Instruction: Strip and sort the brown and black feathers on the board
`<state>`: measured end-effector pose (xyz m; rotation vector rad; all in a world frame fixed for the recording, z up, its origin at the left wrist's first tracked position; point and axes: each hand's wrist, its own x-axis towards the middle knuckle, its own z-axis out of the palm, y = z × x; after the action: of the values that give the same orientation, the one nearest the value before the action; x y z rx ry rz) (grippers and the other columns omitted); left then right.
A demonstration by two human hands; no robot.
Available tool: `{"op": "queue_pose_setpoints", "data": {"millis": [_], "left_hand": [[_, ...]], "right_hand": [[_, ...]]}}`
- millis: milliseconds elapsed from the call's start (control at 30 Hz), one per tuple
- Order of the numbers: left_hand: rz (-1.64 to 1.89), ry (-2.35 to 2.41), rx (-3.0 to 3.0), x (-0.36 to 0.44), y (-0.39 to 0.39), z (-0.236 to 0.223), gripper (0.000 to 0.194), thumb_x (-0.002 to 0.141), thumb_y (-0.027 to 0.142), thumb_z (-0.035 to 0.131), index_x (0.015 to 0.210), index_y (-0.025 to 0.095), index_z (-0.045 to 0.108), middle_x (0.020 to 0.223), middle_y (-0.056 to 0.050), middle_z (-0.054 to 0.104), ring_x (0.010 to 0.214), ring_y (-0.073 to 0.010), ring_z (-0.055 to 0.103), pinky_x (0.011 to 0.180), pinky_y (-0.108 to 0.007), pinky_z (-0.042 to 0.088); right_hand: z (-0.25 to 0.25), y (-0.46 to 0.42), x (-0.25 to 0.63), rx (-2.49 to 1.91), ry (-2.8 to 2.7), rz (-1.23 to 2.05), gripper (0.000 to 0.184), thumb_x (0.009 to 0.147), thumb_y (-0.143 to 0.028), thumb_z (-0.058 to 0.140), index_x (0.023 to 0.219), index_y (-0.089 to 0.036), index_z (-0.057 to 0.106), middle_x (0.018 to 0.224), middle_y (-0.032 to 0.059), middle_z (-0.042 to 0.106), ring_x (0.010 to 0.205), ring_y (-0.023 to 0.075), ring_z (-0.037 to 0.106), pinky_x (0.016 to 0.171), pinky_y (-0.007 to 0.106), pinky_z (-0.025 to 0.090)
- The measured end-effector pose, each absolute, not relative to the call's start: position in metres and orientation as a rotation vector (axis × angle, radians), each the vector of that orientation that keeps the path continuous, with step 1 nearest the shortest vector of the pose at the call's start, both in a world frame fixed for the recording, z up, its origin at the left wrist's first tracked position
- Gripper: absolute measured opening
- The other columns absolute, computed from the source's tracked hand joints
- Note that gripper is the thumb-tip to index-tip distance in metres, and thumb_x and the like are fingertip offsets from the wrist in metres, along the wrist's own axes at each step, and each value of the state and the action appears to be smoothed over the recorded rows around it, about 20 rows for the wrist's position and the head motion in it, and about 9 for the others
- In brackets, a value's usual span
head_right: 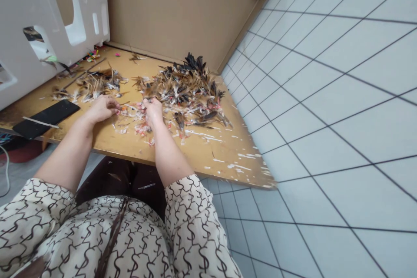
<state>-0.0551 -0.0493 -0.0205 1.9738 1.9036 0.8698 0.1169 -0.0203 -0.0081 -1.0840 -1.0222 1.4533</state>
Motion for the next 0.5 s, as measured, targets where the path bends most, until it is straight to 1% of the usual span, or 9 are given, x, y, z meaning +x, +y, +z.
{"op": "queue_pose_setpoints", "data": {"millis": [133, 233, 300, 400, 500], "left_hand": [[0.917, 1.764, 2.056, -0.052, -0.05, -0.02, 0.009, 0.056, 0.018, 0.06, 0.063, 0.022, 0.065, 0.079, -0.005, 0.064, 0.091, -0.0239, 0.053, 0.089, -0.038, 0.04], [0.856, 1.712, 2.126, -0.049, -0.051, -0.019, 0.005, 0.055, 0.017, 0.06, 0.054, 0.022, 0.061, 0.074, -0.004, 0.063, 0.087, -0.0224, 0.054, 0.092, -0.039, 0.038], [0.869, 1.725, 2.094, -0.048, -0.051, -0.018, 0.009, 0.054, 0.016, 0.06, 0.049, 0.021, 0.057, 0.07, -0.004, 0.061, 0.084, -0.022, 0.054, 0.09, -0.039, 0.04], [1.056, 1.706, 1.853, -0.046, -0.054, -0.015, 0.008, 0.056, 0.016, 0.06, 0.05, 0.019, 0.055, 0.065, -0.003, 0.058, 0.074, -0.0193, 0.054, 0.081, -0.038, 0.045], [1.269, 1.603, 1.428, -0.04, -0.058, -0.01, 0.003, 0.06, 0.019, 0.056, 0.058, 0.017, 0.055, 0.057, 0.001, 0.051, 0.055, -0.0133, 0.05, 0.062, -0.034, 0.049]], "right_hand": [[-0.008, -0.02, 0.117, -1.078, -1.026, 1.457, 0.021, 0.081, -0.008, 0.045, 0.062, -0.017, 0.044, 0.045, -0.0059, 0.054, 0.041, 0.005, 0.05, 0.042, 0.014, 0.035], [-0.009, -0.02, 0.117, -1.079, -1.04, 1.464, 0.021, 0.081, -0.009, 0.046, 0.063, -0.017, 0.044, 0.046, -0.0055, 0.055, 0.042, 0.0052, 0.05, 0.043, 0.014, 0.035], [-0.01, -0.02, 0.117, -1.078, -1.042, 1.46, 0.02, 0.081, -0.009, 0.047, 0.063, -0.017, 0.044, 0.046, -0.0055, 0.054, 0.041, 0.005, 0.049, 0.043, 0.014, 0.035], [-0.009, -0.021, 0.117, -1.074, -1.042, 1.447, 0.02, 0.08, -0.009, 0.05, 0.062, -0.017, 0.044, 0.047, -0.0058, 0.053, 0.041, 0.0052, 0.049, 0.044, 0.015, 0.035], [-0.008, -0.022, 0.117, -1.074, -1.041, 1.438, 0.02, 0.08, -0.009, 0.049, 0.062, -0.017, 0.043, 0.047, -0.0051, 0.054, 0.042, 0.0059, 0.05, 0.045, 0.016, 0.035]]}}
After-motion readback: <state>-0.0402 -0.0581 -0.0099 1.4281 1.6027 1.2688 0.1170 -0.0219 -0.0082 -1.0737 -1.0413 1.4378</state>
